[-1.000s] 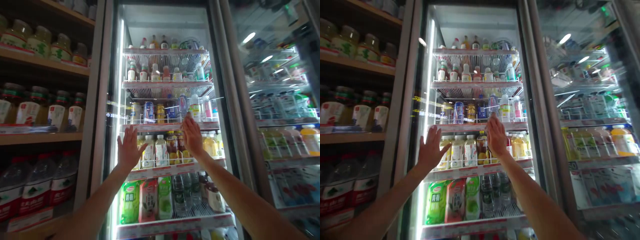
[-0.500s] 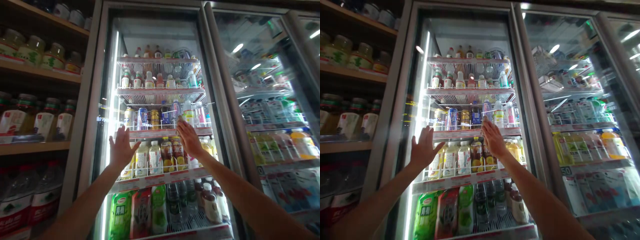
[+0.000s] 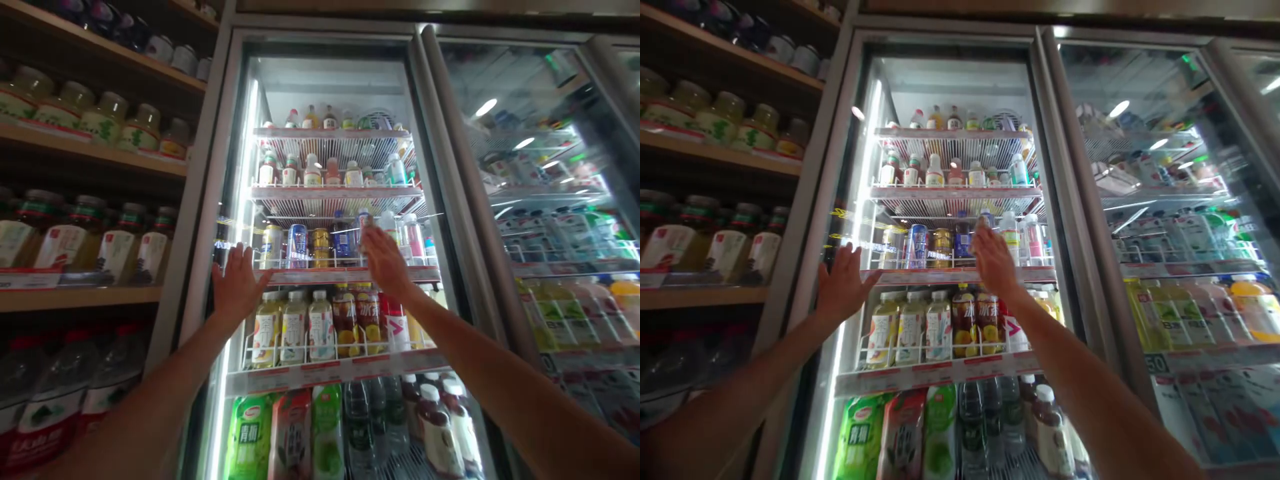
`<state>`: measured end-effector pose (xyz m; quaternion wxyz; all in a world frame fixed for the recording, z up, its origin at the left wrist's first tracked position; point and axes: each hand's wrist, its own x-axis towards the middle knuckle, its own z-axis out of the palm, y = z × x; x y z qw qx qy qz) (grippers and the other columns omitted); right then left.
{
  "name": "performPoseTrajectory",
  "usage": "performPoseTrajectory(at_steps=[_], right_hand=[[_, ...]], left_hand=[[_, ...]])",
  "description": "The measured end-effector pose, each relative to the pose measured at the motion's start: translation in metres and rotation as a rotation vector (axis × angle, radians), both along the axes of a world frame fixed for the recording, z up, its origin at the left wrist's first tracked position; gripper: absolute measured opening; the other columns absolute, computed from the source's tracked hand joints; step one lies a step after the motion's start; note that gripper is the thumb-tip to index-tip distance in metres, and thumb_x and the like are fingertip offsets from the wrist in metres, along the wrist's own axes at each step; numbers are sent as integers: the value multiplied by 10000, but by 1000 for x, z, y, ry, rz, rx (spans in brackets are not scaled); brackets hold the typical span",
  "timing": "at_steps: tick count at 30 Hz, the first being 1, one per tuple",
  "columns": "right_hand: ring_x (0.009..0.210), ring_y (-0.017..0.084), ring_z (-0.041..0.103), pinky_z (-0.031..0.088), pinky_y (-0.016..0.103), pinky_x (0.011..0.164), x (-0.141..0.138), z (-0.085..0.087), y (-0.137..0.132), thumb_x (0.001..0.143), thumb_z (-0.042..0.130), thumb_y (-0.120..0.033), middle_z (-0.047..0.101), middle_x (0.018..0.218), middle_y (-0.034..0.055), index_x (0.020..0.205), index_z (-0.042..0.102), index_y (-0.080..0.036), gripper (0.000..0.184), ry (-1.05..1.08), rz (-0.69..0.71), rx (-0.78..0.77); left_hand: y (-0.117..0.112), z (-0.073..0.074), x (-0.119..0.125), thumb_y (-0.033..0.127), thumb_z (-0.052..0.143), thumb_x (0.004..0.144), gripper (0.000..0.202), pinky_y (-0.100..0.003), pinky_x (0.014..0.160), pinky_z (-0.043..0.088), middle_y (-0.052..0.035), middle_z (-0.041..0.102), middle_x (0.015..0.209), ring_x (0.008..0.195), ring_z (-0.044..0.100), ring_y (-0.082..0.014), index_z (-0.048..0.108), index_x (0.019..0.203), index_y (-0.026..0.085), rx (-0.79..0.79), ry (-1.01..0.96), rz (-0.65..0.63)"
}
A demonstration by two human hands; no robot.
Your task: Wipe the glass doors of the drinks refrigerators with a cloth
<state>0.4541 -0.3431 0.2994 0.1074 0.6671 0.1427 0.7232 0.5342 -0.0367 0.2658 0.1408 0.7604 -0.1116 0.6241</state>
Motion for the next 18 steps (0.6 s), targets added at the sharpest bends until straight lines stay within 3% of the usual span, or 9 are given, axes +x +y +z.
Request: performPoseTrajectory(at_steps=[4, 7, 10, 12, 14, 18], right_hand=[[1300, 295, 294, 251, 569, 1047, -9, 33, -33, 836, 284, -181, 424, 1340, 167, 1294, 423, -76, 490, -215, 50, 352], [1299, 273, 300, 261, 527, 1060, 3, 46, -4, 830, 305, -192, 435, 1339, 140, 1281, 444, -104, 481, -184, 53, 293], [1313, 212, 294, 270, 429, 1086, 19, 41, 37, 830, 342, -208, 427, 1370, 58, 1270, 468, -181, 458, -41, 25, 39], [1319, 190, 285, 263, 403, 1093, 20, 38, 43, 831, 352, -203, 421, 1379, 35, 1266, 469, -200, 451, 12, 6, -42], [1310, 200, 298, 269, 411, 1085, 13, 42, 30, 825, 360, -195, 433, 1366, 59, 1254, 473, -183, 444, -30, 6, 47], [1299, 288, 285, 243, 519, 1057, 3, 66, 7, 839, 305, -159, 405, 1343, 215, 1238, 457, -48, 441, -167, 39, 288]], left_hand=[[7, 5, 1, 555, 196, 862, 715, -567, 1070, 151, -146, 185, 1483, 1370, 164, -269, 243, 1383, 68, 15, 29, 27], [5, 7, 0, 539, 207, 865, 709, -556, 1077, 146, -146, 175, 1485, 1374, 152, -261, 236, 1383, 56, 32, 42, 39], [4, 8, -1, 533, 216, 865, 709, -548, 1083, 141, -141, 166, 1487, 1377, 142, -255, 237, 1381, 47, 51, 30, 46], [5, 10, -1, 540, 228, 862, 717, -541, 1085, 142, -140, 167, 1487, 1376, 147, -254, 236, 1382, 47, 58, 24, 53], [7, 12, -1, 546, 237, 858, 718, -541, 1085, 141, -140, 178, 1484, 1374, 154, -254, 240, 1383, 55, 77, 19, 62], [9, 16, 0, 527, 232, 866, 689, -539, 1083, 151, -130, 172, 1487, 1374, 154, -254, 249, 1383, 73, 92, 27, 75]])
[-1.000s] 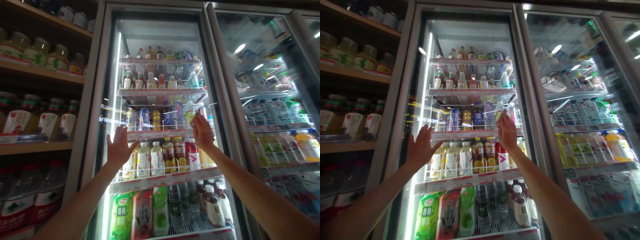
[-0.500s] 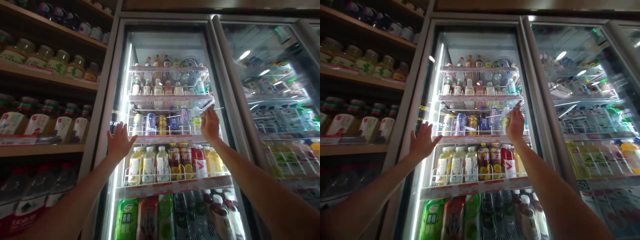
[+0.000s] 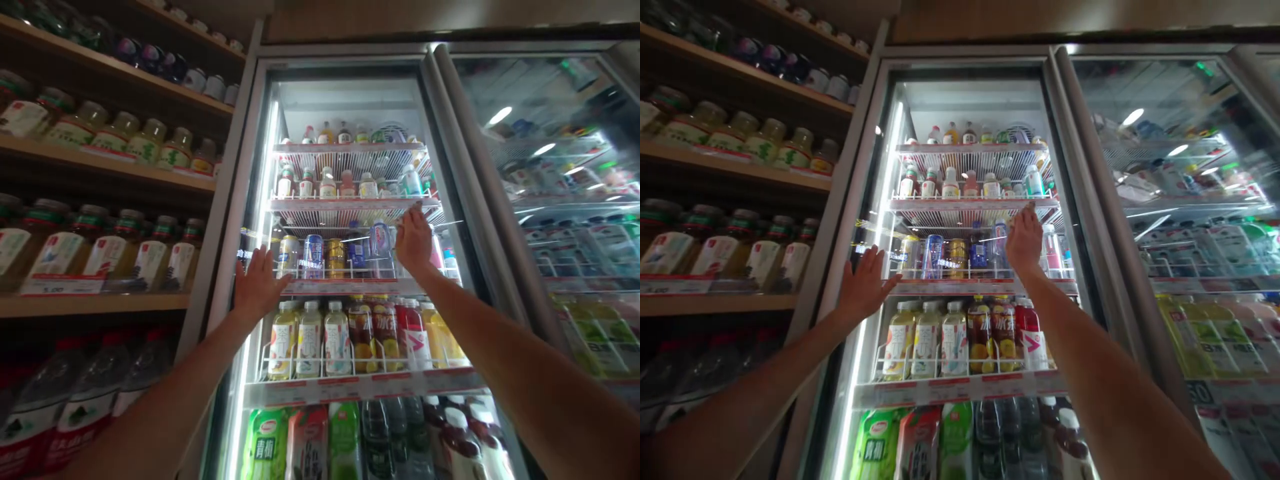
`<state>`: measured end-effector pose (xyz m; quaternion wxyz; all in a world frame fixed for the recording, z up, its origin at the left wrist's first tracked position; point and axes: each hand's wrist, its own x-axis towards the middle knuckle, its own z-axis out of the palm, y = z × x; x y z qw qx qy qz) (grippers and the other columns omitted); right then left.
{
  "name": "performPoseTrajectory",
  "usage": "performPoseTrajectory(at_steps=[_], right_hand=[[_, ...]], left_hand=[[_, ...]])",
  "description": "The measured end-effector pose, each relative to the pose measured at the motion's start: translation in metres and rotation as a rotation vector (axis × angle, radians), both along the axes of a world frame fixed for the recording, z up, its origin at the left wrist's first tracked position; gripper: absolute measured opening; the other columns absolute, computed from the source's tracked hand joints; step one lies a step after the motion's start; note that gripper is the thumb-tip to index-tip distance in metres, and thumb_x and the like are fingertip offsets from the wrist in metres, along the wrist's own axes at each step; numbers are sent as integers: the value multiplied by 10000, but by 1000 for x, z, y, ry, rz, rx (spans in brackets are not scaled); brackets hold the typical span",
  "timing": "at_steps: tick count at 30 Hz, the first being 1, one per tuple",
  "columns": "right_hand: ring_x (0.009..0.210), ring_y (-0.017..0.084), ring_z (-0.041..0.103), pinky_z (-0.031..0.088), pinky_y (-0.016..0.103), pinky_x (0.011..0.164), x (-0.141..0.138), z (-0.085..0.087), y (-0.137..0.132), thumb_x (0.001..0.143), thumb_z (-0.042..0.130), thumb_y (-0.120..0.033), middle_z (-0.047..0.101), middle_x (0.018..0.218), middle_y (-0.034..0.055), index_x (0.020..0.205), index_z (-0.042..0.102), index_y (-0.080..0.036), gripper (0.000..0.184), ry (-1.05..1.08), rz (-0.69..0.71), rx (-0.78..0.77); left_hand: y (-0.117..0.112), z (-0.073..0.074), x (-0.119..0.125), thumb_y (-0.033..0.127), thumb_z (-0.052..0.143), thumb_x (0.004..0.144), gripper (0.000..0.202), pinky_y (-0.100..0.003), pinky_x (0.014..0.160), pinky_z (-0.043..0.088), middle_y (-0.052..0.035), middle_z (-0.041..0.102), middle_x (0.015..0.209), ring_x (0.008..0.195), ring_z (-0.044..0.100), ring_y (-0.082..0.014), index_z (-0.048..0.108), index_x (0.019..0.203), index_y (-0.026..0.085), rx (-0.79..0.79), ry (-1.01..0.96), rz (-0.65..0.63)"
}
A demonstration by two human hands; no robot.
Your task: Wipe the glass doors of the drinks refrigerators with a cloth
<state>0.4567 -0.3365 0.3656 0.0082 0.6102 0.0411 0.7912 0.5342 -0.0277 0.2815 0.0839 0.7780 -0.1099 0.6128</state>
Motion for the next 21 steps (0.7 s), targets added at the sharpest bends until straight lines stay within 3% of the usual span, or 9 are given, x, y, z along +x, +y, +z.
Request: performPoseTrajectory(at_steps=[3, 6, 8, 10, 12, 14, 15, 17, 21], right_hand=[[1291, 268, 307, 266, 470, 1062, 12, 6, 29, 838, 339, -170, 426, 1342, 179, 1230, 479, -69, 428, 24, 7, -40], [1299, 223, 314, 282, 416, 1071, 28, -3, 69, 825, 370, -183, 439, 1360, 77, 1243, 489, -155, 435, 141, -20, -279], [1300, 213, 316, 274, 416, 1078, 31, -6, 78, 831, 358, -189, 434, 1370, 56, 1257, 478, -169, 442, 211, -40, -433], [1290, 217, 329, 278, 419, 1074, 29, 1, 72, 836, 351, -194, 438, 1365, 68, 1254, 481, -159, 439, 178, -20, -378], [1285, 250, 325, 278, 458, 1064, 27, 16, 65, 839, 341, -195, 423, 1368, 107, 1254, 476, -126, 441, 74, 31, -182], [1288, 281, 312, 277, 498, 1049, 30, 31, 73, 841, 334, -193, 407, 1372, 130, 1258, 468, -111, 445, 15, 75, -63], [1292, 287, 304, 276, 505, 1047, 34, 34, 84, 841, 334, -189, 403, 1374, 131, 1262, 465, -113, 448, 30, 82, -78], [1302, 276, 296, 275, 484, 1053, 45, 32, 120, 838, 341, -178, 405, 1376, 120, 1263, 470, -128, 447, 114, 66, -208], [1318, 224, 288, 258, 436, 1083, 65, 5, 188, 857, 352, -187, 420, 1381, 71, 1265, 473, -151, 427, 310, 12, -620]], left_hand=[[0, 0, 0, 522, 223, 870, 681, -529, 1086, 156, -127, 169, 1489, 1374, 154, -256, 246, 1386, 78, -4, -1, -6], [4, -1, 0, 518, 223, 873, 665, -527, 1091, 144, -123, 187, 1486, 1374, 160, -248, 243, 1390, 100, 12, -7, -23], [11, -1, 0, 518, 239, 872, 661, -526, 1093, 139, -125, 188, 1485, 1375, 155, -245, 249, 1388, 104, -19, 11, -23], [20, -2, 0, 516, 262, 870, 664, -527, 1091, 146, -132, 183, 1485, 1375, 156, -246, 251, 1386, 99, -60, 44, -15], [29, -3, 0, 513, 277, 869, 664, -528, 1088, 160, -131, 183, 1485, 1373, 164, -244, 251, 1384, 96, -48, 71, -12], [37, -5, 1, 517, 279, 869, 661, -528, 1085, 172, -125, 199, 1481, 1371, 174, -242, 261, 1381, 99, 12, 72, -21], [40, -6, 3, 523, 275, 868, 661, -528, 1085, 174, -122, 208, 1479, 1370, 177, -243, 266, 1379, 104, 39, 65, -28], [46, -9, 6, 531, 268, 869, 659, -528, 1085, 173, -114, 216, 1478, 1367, 186, -243, 263, 1383, 119, 61, 46, -38], [63, -12, 14, 502, 289, 871, 661, -526, 1086, 171, -118, 181, 1487, 1369, 180, -247, 220, 1398, 110, 9, 13, -6]])
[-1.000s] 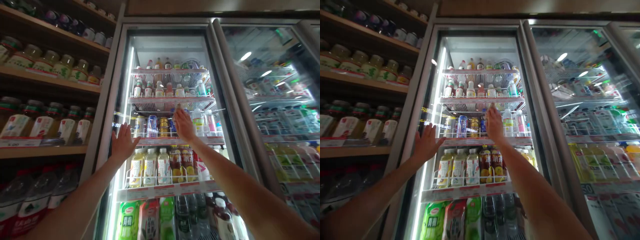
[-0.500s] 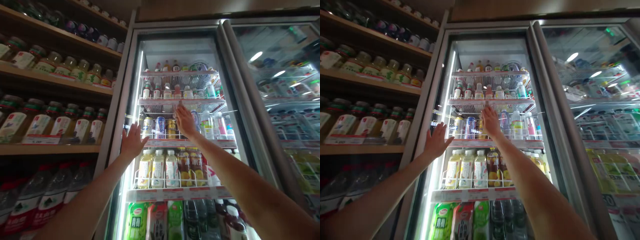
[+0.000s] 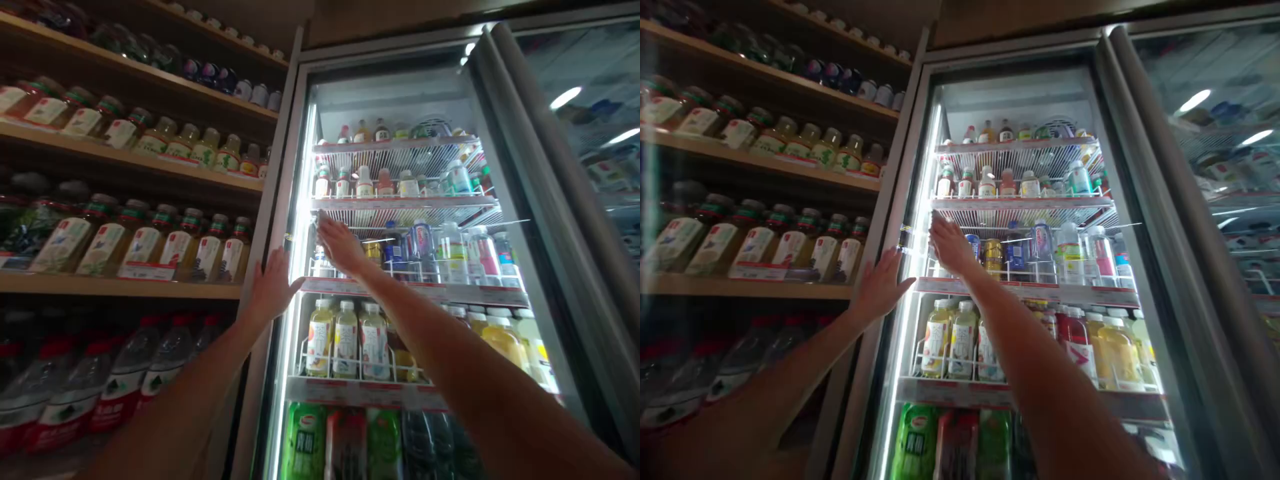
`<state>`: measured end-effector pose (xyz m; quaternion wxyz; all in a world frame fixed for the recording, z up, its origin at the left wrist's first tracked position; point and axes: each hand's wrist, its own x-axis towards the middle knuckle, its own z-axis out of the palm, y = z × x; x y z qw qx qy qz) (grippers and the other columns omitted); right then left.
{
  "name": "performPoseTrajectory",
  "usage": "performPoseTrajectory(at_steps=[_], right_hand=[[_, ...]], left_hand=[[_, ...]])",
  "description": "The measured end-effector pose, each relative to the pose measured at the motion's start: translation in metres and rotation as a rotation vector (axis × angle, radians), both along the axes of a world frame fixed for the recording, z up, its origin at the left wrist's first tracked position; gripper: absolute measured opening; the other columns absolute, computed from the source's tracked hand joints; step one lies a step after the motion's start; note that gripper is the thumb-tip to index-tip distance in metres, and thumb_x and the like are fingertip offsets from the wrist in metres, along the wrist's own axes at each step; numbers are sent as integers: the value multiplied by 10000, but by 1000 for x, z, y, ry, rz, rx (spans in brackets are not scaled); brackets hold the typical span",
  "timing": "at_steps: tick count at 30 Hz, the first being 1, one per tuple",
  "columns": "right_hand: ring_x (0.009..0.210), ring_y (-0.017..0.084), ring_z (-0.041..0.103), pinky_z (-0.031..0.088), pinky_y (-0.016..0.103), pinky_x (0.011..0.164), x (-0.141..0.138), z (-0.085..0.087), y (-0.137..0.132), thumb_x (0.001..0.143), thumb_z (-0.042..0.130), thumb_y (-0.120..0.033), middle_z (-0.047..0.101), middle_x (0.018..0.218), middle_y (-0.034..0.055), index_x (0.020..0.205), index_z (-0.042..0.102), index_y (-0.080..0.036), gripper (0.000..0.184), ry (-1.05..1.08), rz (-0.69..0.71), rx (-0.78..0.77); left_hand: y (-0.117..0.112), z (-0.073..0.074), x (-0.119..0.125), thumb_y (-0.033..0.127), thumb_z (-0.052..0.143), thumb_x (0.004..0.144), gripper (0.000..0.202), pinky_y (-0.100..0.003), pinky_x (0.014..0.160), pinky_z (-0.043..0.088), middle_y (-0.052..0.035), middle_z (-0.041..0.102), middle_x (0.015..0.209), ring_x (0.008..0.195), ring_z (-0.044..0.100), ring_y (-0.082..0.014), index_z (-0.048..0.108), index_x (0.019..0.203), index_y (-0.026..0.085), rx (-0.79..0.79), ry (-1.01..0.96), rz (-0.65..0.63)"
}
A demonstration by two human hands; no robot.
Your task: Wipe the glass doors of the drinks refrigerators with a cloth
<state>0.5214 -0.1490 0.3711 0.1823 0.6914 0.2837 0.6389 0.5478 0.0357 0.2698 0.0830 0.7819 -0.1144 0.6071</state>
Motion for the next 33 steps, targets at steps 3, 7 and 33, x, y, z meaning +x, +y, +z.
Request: performPoseTrajectory(at_steps=[3, 7, 33], right_hand=[[1326, 220, 279, 234, 447, 1095, 1, 1, 6, 858, 365, -181, 395, 1401, 68, 1287, 451, -151, 439, 34, 8, -40], [1335, 285, 249, 226, 531, 1068, 1, 28, 0, 860, 338, -172, 355, 1415, 124, 1308, 425, -131, 458, -80, 96, 336], [1334, 236, 268, 227, 496, 1077, -18, -36, -28, 851, 410, -172, 366, 1420, 64, 1298, 445, -203, 450, 30, -16, 51]], left_hand=[[20, 1, 1, 485, 319, 865, 658, -509, 1087, 182, -126, 184, 1486, 1371, 171, -252, 232, 1394, 102, -46, -16, 52], [37, 4, -6, 480, 330, 861, 651, -507, 1087, 185, -137, 203, 1480, 1369, 176, -255, 265, 1380, 92, -52, -31, 74], [2, 1, -22, 379, 284, 884, 568, -508, 1088, 176, -110, 184, 1488, 1371, 176, -232, 261, 1382, 109, 1, -99, -9]])
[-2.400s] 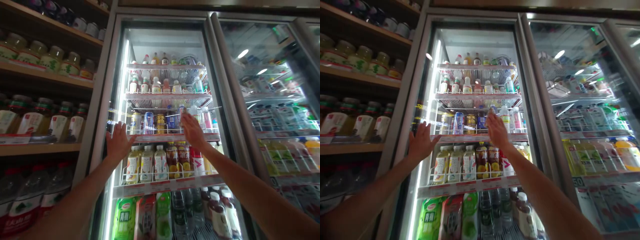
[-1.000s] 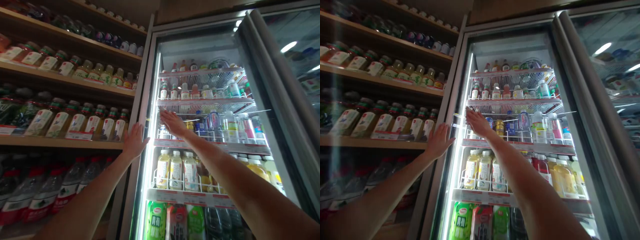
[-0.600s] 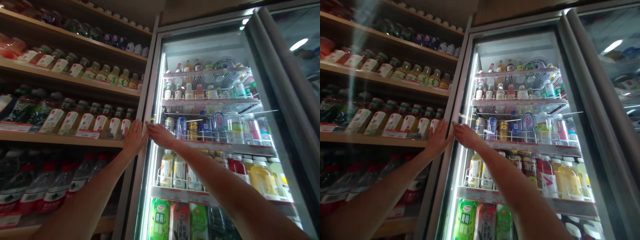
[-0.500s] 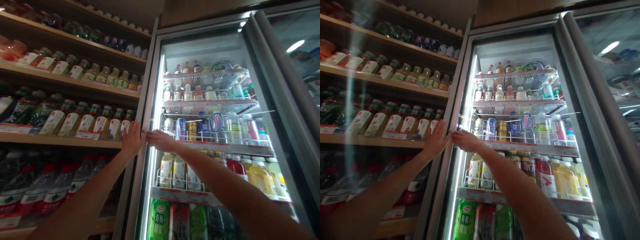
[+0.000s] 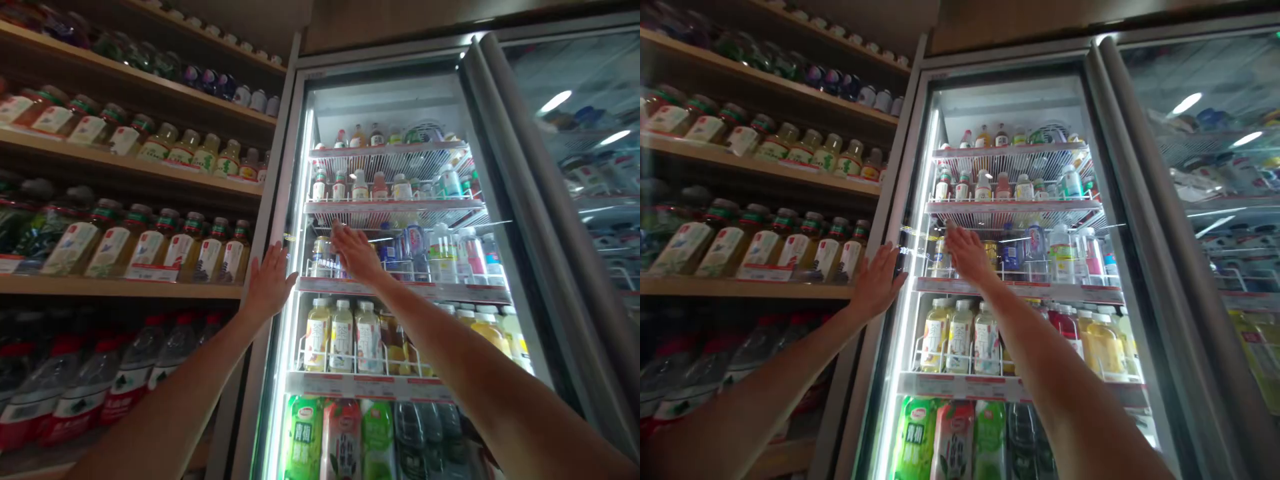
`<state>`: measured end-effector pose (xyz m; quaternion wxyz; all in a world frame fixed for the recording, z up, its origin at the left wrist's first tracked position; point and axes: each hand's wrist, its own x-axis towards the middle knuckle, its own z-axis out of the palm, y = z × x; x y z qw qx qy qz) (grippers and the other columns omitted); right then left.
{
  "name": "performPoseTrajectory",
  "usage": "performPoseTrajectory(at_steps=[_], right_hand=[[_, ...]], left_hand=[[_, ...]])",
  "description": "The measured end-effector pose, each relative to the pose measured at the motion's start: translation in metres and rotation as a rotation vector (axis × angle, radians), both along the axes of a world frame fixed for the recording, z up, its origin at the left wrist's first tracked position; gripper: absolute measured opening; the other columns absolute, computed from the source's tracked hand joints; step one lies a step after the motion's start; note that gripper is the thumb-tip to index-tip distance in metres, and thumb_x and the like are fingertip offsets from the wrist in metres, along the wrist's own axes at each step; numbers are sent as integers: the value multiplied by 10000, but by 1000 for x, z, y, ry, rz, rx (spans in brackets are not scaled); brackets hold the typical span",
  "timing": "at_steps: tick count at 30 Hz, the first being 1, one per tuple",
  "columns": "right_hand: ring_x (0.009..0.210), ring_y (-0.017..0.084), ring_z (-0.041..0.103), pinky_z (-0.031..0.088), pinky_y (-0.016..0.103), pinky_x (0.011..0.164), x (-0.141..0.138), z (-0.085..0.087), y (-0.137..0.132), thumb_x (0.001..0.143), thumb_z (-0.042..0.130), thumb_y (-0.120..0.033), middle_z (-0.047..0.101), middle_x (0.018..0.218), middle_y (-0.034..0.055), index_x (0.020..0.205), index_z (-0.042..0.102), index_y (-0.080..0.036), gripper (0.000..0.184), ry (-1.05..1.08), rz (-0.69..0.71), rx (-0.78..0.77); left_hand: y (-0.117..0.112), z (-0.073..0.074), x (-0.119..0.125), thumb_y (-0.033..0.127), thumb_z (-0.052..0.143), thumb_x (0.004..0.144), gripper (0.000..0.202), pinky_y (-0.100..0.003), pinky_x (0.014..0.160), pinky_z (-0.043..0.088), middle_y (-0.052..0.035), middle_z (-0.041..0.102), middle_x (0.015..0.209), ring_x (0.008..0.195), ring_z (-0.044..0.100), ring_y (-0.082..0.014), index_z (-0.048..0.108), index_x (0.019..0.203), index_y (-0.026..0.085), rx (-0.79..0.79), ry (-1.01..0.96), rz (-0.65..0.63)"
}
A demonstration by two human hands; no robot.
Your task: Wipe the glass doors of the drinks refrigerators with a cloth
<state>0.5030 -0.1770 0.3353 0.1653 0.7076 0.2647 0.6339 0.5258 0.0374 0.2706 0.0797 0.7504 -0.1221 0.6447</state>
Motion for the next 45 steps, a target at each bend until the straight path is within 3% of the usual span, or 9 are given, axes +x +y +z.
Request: performPoseTrajectory(at_steps=[3, 9, 15, 21, 28, 34, 39, 41, 45], right_hand=[[1339, 248, 257, 231, 502, 1075, -3, 2, -14, 839, 422, -180, 395, 1400, 83, 1298, 453, -190, 460, -28, 10, 133], [1346, 172, 242, 210, 416, 1106, -13, -34, -43, 835, 445, -183, 383, 1414, 19, 1311, 429, -231, 479, 119, -20, -328], [1339, 238, 261, 251, 492, 1072, -31, -3, -87, 849, 377, -181, 375, 1413, 76, 1300, 450, -171, 457, -73, -60, 181], [1358, 173, 213, 216, 418, 1112, -44, -43, -110, 849, 400, -209, 348, 1430, -8, 1315, 425, -238, 468, 156, -114, -331], [1349, 217, 239, 264, 468, 1077, -58, -17, -152, 861, 359, -187, 391, 1404, 69, 1287, 466, -171, 439, -132, -99, 226], [1350, 181, 233, 277, 415, 1081, -62, -67, -180, 876, 374, -214, 398, 1404, 12, 1292, 453, -223, 424, -21, -139, -283], [1310, 274, 308, 329, 511, 1017, -78, -30, -240, 875, 343, -222, 416, 1383, 100, 1270, 479, -143, 424, -299, -152, 310], [1308, 276, 312, 330, 513, 1019, -80, -28, -252, 874, 340, -221, 417, 1379, 118, 1255, 492, -126, 421, -356, -130, 374], [1340, 219, 259, 322, 454, 1056, -80, -61, -249, 876, 348, -202, 419, 1384, 83, 1270, 479, -160, 418, -206, -138, 18]], left_hand=[[-11, 2, -3, 390, 280, 885, 572, -495, 1090, 181, -110, 187, 1488, 1375, 158, -225, 246, 1391, 126, 17, 15, -16], [-36, -1, -7, 411, 284, 884, 574, -520, 1085, 178, -127, 223, 1474, 1367, 188, -244, 270, 1382, 126, 71, 26, -55], [-64, 4, -17, 394, 290, 887, 576, -503, 1096, 172, -116, 190, 1485, 1372, 166, -242, 259, 1384, 106, 95, 45, -83], [-95, 0, -16, 411, 296, 889, 574, -495, 1095, 180, -114, 210, 1479, 1370, 172, -244, 275, 1380, 115, 142, -2, -132], [-132, 2, -21, 402, 306, 888, 575, -503, 1090, 198, -110, 202, 1478, 1367, 183, -250, 278, 1378, 102, 201, -45, -146], [-159, -4, -19, 379, 359, 872, 565, -495, 1093, 199, -104, 253, 1465, 1362, 200, -247, 303, 1370, 119, 245, -129, -170], [-174, -3, -17, 394, 356, 874, 556, -494, 1096, 196, -104, 267, 1460, 1359, 213, -236, 313, 1362, 132, 266, -159, -195], [-180, -4, -15, 395, 366, 871, 558, -492, 1100, 184, -101, 271, 1460, 1360, 210, -237, 308, 1364, 141, 265, -175, -207], [-193, -11, -11, 392, 382, 865, 581, -499, 1102, 170, -96, 253, 1469, 1365, 186, -245, 266, 1382, 155, 214, -206, -246]])
